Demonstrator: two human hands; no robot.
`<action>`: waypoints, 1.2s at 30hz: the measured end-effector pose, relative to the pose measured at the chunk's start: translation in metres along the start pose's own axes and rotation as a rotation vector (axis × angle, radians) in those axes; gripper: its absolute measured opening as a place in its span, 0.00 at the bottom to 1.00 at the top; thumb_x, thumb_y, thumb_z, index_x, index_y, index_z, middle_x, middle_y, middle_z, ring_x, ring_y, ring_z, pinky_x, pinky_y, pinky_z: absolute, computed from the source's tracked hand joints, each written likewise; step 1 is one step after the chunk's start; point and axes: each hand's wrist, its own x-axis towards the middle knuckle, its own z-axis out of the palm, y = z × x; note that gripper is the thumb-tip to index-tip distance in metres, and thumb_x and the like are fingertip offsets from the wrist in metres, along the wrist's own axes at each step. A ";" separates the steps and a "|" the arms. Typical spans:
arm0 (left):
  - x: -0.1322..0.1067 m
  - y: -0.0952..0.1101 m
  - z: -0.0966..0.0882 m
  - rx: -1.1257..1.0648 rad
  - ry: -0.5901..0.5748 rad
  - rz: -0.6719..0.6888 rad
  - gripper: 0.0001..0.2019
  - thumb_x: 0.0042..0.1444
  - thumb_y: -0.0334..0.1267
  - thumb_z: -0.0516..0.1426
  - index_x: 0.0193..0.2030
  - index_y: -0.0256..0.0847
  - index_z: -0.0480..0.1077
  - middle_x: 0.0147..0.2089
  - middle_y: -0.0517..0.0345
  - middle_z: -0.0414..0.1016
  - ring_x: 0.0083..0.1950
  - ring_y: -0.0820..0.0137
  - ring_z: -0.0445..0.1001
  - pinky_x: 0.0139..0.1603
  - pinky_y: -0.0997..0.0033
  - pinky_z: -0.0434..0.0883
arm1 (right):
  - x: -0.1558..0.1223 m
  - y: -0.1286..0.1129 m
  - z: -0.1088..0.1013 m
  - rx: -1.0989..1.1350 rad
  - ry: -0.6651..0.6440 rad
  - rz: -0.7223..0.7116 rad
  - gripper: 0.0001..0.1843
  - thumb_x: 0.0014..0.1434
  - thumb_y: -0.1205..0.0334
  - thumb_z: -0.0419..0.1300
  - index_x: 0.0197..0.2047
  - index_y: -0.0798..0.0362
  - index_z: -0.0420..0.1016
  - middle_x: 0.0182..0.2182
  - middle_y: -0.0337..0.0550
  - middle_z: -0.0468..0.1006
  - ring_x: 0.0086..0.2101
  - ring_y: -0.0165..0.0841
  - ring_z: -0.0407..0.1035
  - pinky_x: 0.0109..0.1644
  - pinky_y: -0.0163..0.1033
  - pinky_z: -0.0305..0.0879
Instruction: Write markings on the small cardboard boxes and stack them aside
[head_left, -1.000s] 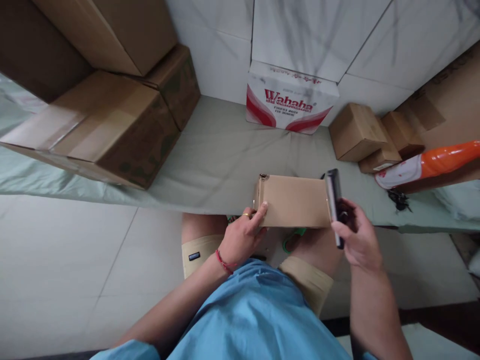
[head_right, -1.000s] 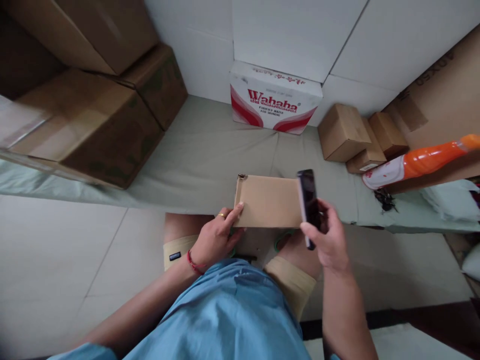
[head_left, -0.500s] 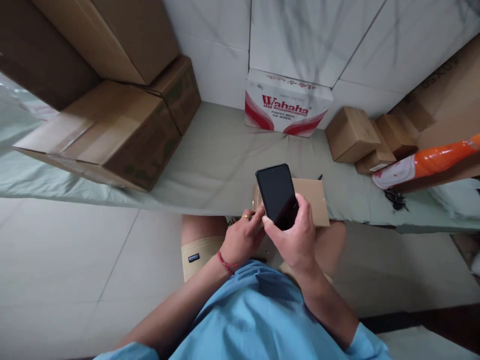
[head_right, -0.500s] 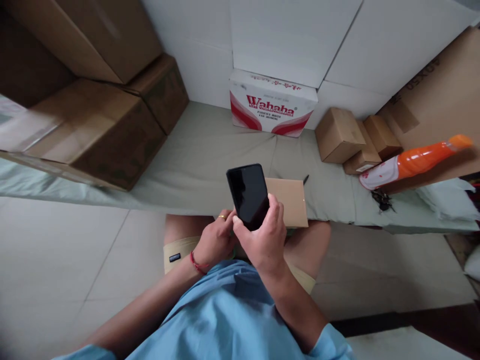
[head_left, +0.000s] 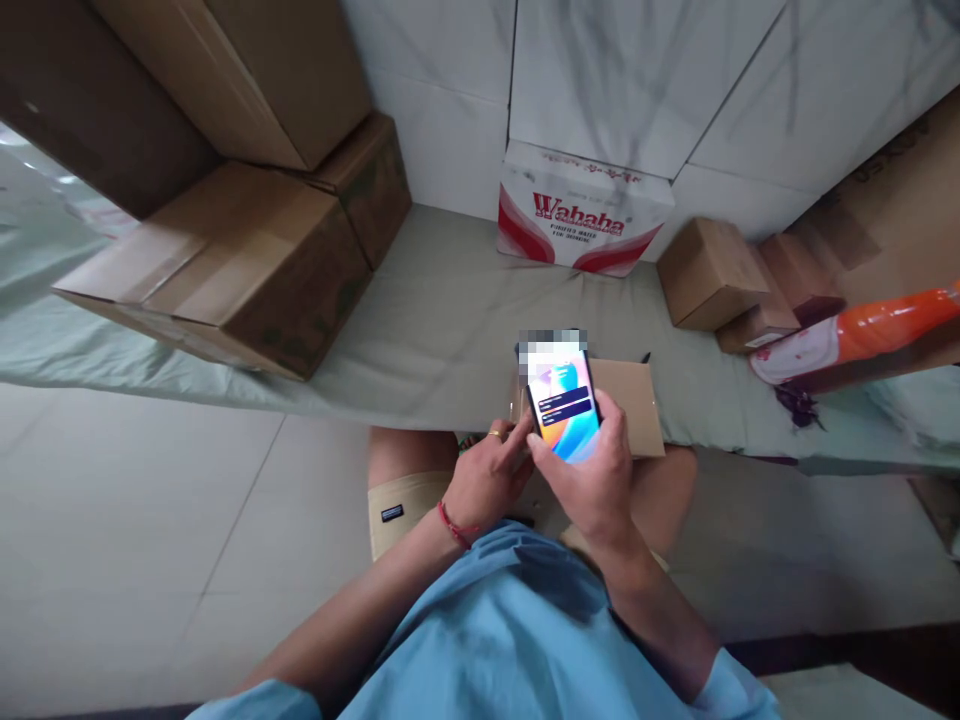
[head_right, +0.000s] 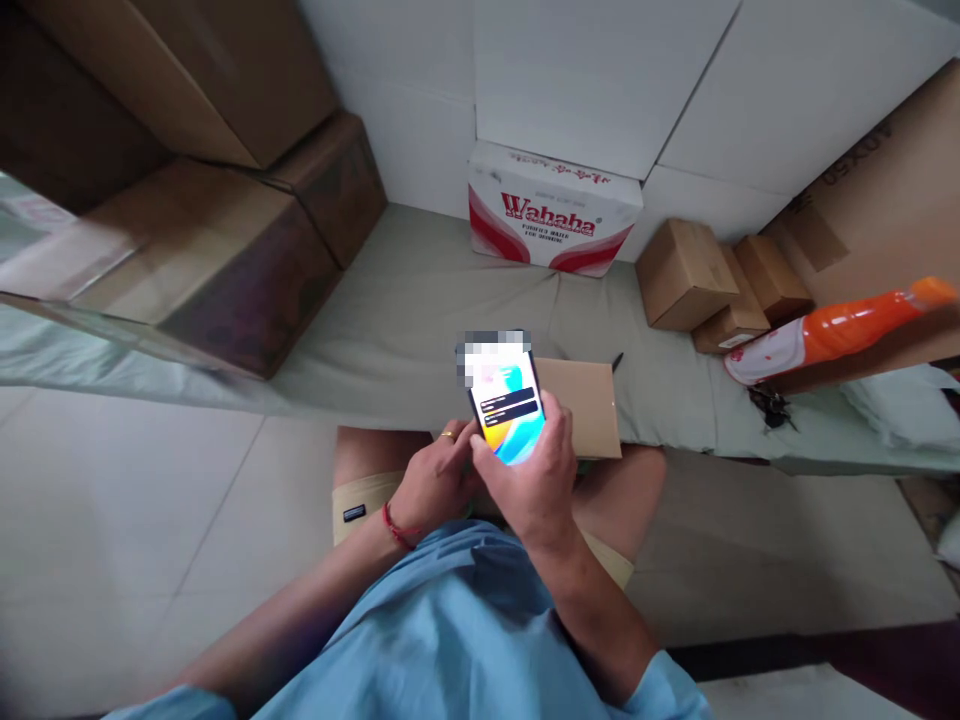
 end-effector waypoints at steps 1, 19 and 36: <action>-0.002 -0.003 0.001 -0.039 0.025 0.001 0.33 0.71 0.38 0.58 0.81 0.47 0.59 0.62 0.44 0.75 0.48 0.59 0.85 0.51 0.57 0.83 | 0.004 0.009 -0.008 0.014 0.030 0.027 0.44 0.55 0.40 0.75 0.68 0.47 0.67 0.56 0.57 0.80 0.51 0.53 0.80 0.56 0.60 0.81; -0.013 -0.021 0.018 -1.224 0.005 -0.581 0.58 0.58 0.78 0.60 0.82 0.42 0.49 0.75 0.29 0.65 0.75 0.43 0.71 0.63 0.45 0.79 | 0.126 0.258 -0.124 -0.638 0.135 0.755 0.48 0.47 0.46 0.80 0.64 0.65 0.73 0.59 0.79 0.79 0.58 0.68 0.77 0.62 0.65 0.75; 0.007 0.002 0.028 -1.403 0.084 -0.517 0.52 0.48 0.60 0.73 0.75 0.41 0.60 0.55 0.47 0.77 0.65 0.52 0.74 0.64 0.55 0.70 | 0.094 0.201 -0.104 -0.125 -0.073 0.456 0.44 0.63 0.35 0.66 0.71 0.56 0.69 0.63 0.67 0.78 0.65 0.57 0.73 0.71 0.66 0.69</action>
